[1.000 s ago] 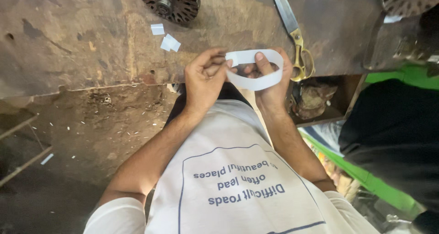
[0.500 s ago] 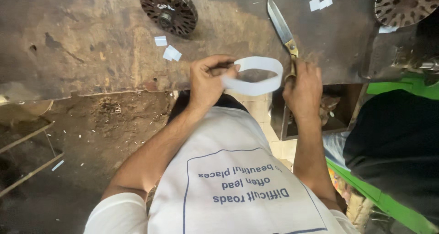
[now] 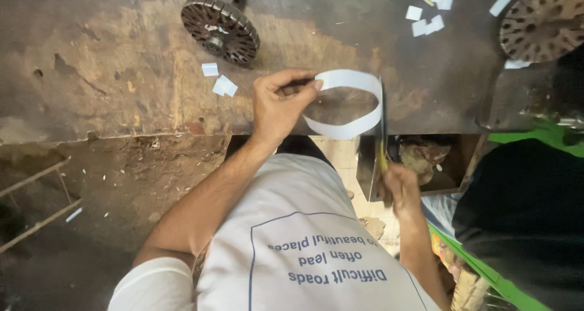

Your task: The person uses scissors to cut small rectangular pieces from a white plastic sheet. They also handle a metal gear-like object, placing small cut pieces into its slots. The person retrieves a roll of white plastic, cuts a strip from it, and continues cutting it into smaller pieces.

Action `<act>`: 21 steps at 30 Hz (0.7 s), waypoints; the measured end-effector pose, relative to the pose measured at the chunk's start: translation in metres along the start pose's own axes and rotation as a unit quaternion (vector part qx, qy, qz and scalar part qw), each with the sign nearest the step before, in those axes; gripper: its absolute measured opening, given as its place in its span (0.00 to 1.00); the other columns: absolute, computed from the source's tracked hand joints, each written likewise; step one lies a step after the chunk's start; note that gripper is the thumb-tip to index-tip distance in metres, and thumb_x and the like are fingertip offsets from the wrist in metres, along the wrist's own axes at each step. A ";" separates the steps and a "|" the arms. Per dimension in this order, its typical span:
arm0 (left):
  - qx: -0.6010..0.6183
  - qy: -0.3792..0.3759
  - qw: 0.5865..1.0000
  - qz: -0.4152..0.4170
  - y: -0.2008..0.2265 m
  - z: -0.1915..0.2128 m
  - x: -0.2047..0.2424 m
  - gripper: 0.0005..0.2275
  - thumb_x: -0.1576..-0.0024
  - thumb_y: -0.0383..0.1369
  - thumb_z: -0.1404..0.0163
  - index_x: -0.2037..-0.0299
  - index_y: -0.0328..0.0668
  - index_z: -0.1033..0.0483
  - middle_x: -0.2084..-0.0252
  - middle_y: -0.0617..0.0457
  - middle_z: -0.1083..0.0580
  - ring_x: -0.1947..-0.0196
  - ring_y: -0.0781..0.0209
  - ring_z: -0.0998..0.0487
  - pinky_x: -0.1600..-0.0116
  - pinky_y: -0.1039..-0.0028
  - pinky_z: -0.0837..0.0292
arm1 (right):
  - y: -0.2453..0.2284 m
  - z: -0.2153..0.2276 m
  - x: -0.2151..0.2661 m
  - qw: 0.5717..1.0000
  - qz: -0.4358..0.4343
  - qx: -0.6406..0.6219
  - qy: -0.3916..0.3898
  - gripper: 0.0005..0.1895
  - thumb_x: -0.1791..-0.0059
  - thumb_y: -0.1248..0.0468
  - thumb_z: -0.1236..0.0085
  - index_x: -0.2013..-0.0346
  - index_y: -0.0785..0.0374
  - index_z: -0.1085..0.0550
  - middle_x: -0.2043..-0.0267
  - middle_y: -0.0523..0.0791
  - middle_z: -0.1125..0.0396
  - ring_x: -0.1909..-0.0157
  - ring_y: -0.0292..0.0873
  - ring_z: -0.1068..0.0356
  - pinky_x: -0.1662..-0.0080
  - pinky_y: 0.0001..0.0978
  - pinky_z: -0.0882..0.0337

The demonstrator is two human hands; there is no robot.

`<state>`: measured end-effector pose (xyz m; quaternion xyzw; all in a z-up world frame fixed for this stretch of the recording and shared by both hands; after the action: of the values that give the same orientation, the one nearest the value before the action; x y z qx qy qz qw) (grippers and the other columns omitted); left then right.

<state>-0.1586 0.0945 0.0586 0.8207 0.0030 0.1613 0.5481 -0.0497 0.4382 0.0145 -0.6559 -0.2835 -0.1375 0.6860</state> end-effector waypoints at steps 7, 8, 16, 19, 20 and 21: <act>-0.006 -0.009 1.000 -0.012 -0.002 0.001 -0.011 0.09 0.42 0.21 0.40 0.53 0.24 0.19 0.58 0.44 0.18 0.61 0.66 0.17 0.55 0.79 0.19 | 0.012 -0.060 0.027 0.992 0.058 0.020 -0.114 0.23 0.48 0.48 0.41 0.65 0.69 0.25 0.83 0.42 0.36 0.86 0.32 0.37 0.82 0.22 0.37; -0.005 -0.008 1.000 -0.017 -0.002 0.001 -0.011 0.09 0.41 0.21 0.40 0.53 0.24 0.19 0.58 0.43 0.18 0.60 0.65 0.17 0.53 0.79 0.19 | 0.006 -0.070 0.021 0.991 0.068 0.013 -0.116 0.24 0.46 0.46 0.42 0.64 0.69 0.26 0.82 0.41 0.35 0.85 0.32 0.37 0.81 0.22 0.38; 0.016 -0.012 1.000 0.005 -0.009 0.001 -0.010 0.09 0.42 0.20 0.42 0.53 0.23 0.20 0.57 0.41 0.18 0.59 0.63 0.15 0.52 0.76 0.15 | -0.028 -0.109 -0.016 0.993 0.076 -0.002 -0.094 0.23 0.43 0.49 0.46 0.66 0.68 0.28 0.84 0.42 0.36 0.86 0.31 0.40 0.80 0.21 0.42; 0.018 -0.012 1.000 0.008 -0.012 0.001 -0.010 0.08 0.41 0.20 0.42 0.53 0.23 0.20 0.57 0.41 0.18 0.60 0.62 0.15 0.52 0.76 0.15 | -0.033 -0.112 -0.017 0.986 0.112 0.012 -0.120 0.16 0.42 0.57 0.46 0.65 0.68 0.27 0.83 0.41 0.36 0.86 0.31 0.39 0.80 0.21 0.41; 0.018 -0.012 1.000 0.009 -0.013 0.002 -0.011 0.08 0.41 0.20 0.42 0.53 0.23 0.20 0.57 0.41 0.18 0.60 0.62 0.15 0.53 0.76 0.15 | -0.030 -0.112 -0.018 0.989 0.094 0.015 -0.111 0.14 0.44 0.59 0.46 0.66 0.68 0.27 0.83 0.42 0.36 0.86 0.31 0.39 0.81 0.21 0.41; 0.015 -0.011 1.000 0.010 -0.015 0.004 -0.011 0.08 0.41 0.20 0.42 0.53 0.23 0.20 0.57 0.41 0.18 0.60 0.62 0.15 0.53 0.76 0.15 | -0.028 -0.112 -0.019 0.992 0.076 0.018 -0.102 0.12 0.45 0.61 0.45 0.67 0.68 0.27 0.84 0.42 0.35 0.87 0.31 0.39 0.81 0.21 0.41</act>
<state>-0.1655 0.0951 0.0410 0.8304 -0.0087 0.1571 0.5345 -0.0574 0.3226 0.0290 -0.6740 -0.3033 -0.0124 0.6735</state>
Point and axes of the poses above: each hand's wrist, its own x-axis away from the middle knuckle, its own z-axis out of the back of the hand, y = z × x, the point moved 4 cm from there along -x, towards the middle knuckle
